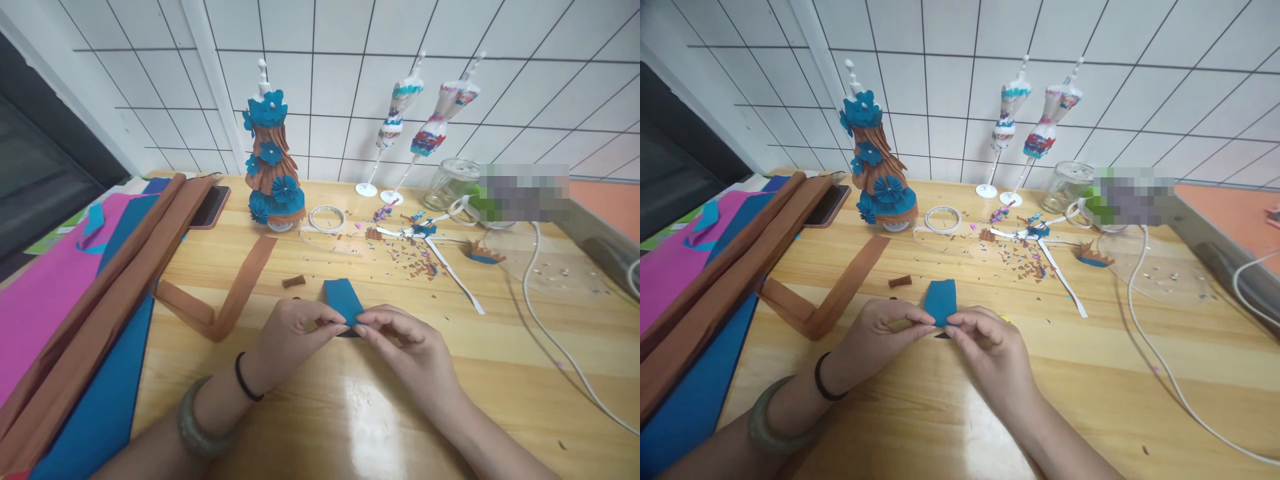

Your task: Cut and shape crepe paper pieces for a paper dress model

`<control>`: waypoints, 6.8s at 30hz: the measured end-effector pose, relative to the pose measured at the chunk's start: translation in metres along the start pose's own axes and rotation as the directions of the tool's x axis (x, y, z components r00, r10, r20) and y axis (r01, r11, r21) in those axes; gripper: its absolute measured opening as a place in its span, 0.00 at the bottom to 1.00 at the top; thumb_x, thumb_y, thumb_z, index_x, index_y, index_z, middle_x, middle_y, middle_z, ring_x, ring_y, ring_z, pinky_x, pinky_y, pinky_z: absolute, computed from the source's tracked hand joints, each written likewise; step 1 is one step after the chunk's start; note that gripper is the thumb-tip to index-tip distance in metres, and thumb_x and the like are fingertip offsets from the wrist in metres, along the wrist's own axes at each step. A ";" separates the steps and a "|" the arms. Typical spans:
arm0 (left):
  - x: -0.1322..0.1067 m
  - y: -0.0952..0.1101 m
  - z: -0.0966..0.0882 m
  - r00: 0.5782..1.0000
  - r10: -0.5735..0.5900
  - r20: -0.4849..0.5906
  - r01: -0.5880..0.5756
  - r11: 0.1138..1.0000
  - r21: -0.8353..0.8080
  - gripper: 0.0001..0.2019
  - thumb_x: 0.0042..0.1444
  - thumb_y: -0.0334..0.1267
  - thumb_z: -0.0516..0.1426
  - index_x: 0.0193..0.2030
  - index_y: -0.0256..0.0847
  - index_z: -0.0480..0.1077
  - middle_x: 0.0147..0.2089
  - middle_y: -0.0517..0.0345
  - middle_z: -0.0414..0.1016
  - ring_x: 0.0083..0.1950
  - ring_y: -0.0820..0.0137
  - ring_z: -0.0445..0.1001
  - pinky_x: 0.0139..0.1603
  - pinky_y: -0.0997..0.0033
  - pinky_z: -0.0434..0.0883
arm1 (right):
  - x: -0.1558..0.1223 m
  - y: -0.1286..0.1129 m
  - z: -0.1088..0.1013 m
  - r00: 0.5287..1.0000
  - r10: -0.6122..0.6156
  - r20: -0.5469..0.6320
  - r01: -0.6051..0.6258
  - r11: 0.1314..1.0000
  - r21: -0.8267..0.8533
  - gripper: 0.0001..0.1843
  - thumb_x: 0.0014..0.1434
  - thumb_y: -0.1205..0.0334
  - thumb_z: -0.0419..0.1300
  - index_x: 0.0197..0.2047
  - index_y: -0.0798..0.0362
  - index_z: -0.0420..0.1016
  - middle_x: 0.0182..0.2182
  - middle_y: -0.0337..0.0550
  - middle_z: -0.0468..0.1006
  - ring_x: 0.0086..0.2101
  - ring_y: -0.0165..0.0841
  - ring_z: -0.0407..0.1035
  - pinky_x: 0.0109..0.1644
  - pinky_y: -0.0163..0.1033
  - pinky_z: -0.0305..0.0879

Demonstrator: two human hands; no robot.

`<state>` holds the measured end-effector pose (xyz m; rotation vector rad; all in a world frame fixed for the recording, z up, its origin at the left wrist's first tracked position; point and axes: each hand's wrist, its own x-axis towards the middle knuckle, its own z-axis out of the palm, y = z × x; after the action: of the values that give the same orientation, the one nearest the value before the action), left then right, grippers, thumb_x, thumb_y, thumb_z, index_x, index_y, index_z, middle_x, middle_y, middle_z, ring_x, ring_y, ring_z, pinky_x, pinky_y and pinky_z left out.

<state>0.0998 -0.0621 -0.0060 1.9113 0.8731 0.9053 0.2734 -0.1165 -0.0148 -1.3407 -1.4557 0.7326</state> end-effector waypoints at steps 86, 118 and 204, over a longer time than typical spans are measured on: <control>0.000 -0.006 0.000 0.991 -0.129 0.026 0.129 0.992 -0.005 0.15 0.49 0.32 0.58 0.45 0.43 0.70 0.29 0.63 0.70 0.32 0.75 0.70 0.36 0.75 0.69 | 0.000 -0.003 0.002 1.000 -0.023 -0.003 0.023 0.999 0.032 0.06 0.51 0.69 0.62 0.34 0.50 0.76 0.29 0.40 0.78 0.28 0.30 0.73 0.32 0.33 0.71; 0.002 -0.004 -0.001 0.997 0.068 -0.044 -0.067 0.997 0.036 0.03 0.48 0.29 0.61 0.30 0.39 0.74 0.29 0.60 0.78 0.30 0.75 0.75 0.33 0.79 0.71 | 0.000 0.000 0.000 0.974 -0.224 -0.030 0.219 0.969 -0.110 0.12 0.52 0.74 0.61 0.36 0.49 0.79 0.29 0.42 0.78 0.30 0.31 0.73 0.32 0.34 0.71; 0.004 -0.002 0.002 0.983 0.123 -0.137 -0.135 0.987 -0.083 0.01 0.46 0.29 0.61 0.26 0.34 0.74 0.28 0.51 0.77 0.31 0.69 0.74 0.35 0.71 0.71 | 0.005 0.006 -0.003 0.997 0.078 0.005 -0.078 0.982 0.170 0.02 0.48 0.63 0.65 0.29 0.49 0.79 0.30 0.41 0.79 0.31 0.33 0.73 0.35 0.34 0.72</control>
<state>0.1033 -0.0589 -0.0073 1.8620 0.7764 1.1409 0.2784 -0.1108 -0.0178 -1.2718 -1.3133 0.8863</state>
